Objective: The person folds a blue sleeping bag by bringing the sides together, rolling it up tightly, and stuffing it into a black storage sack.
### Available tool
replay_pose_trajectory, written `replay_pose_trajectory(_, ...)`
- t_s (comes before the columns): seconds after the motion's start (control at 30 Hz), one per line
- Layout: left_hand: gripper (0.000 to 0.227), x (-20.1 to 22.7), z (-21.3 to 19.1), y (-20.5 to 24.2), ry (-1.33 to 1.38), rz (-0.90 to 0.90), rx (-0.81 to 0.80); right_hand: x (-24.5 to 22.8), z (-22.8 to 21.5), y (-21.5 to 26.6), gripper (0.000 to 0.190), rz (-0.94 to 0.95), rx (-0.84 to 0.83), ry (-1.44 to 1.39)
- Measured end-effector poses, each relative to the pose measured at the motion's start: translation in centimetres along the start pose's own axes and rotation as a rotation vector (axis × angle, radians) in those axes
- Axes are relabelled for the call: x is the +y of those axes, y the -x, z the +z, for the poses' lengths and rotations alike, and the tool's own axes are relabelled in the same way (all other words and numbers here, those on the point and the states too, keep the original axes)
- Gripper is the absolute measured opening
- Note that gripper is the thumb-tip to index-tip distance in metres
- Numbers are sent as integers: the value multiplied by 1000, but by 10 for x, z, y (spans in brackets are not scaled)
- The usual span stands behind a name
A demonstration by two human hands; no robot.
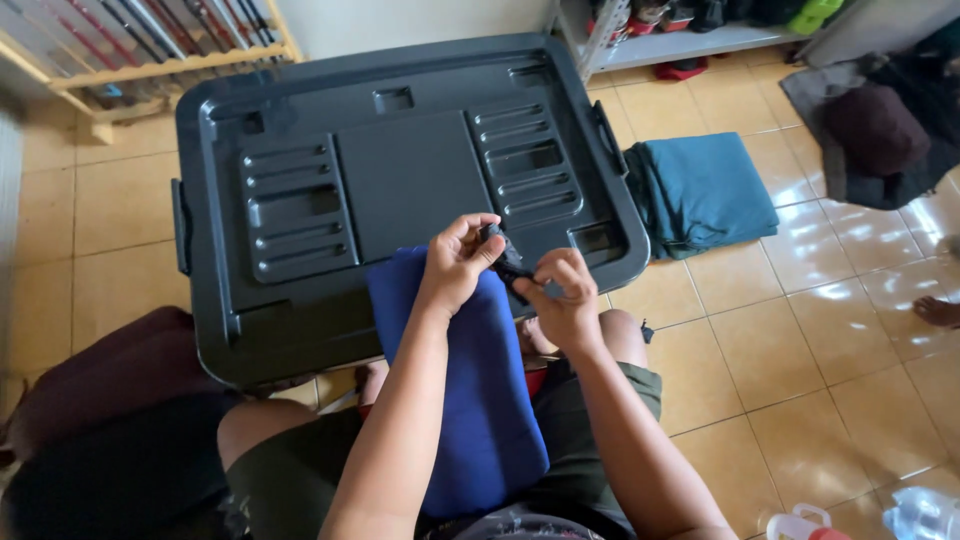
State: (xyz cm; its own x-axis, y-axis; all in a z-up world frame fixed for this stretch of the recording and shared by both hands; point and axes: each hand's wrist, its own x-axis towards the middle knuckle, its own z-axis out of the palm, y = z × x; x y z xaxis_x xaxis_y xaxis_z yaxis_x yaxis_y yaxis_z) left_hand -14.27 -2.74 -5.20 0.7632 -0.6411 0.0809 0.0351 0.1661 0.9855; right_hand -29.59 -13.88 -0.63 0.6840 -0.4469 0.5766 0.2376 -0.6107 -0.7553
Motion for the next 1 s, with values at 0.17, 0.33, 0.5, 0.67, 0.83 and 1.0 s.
replay_pose_trajectory(0.17,35,20,3,5,135,15,-84,2,1,4,25,30,58,66)
replay_pose_trajectory(0.33,54,26,6,10,62,53,-128,-23,2,0,20,-23,26,100)
replay_pose_trajectory(0.5,48,39,1,14,70,41,-157,-7,4,8,22,342,131,-362)
replay_pose_trajectory(0.67,49,49,0,17,72,15,-234,14,6,8,46,394,49,-249)
replay_pose_trajectory(0.83,53,45,1,17,79,33,-232,8,11,3,32,432,19,-166)
replay_pose_trajectory(1.0,46,23,0,9,-46,69,-170,23,17,12,19,444,-26,-105)
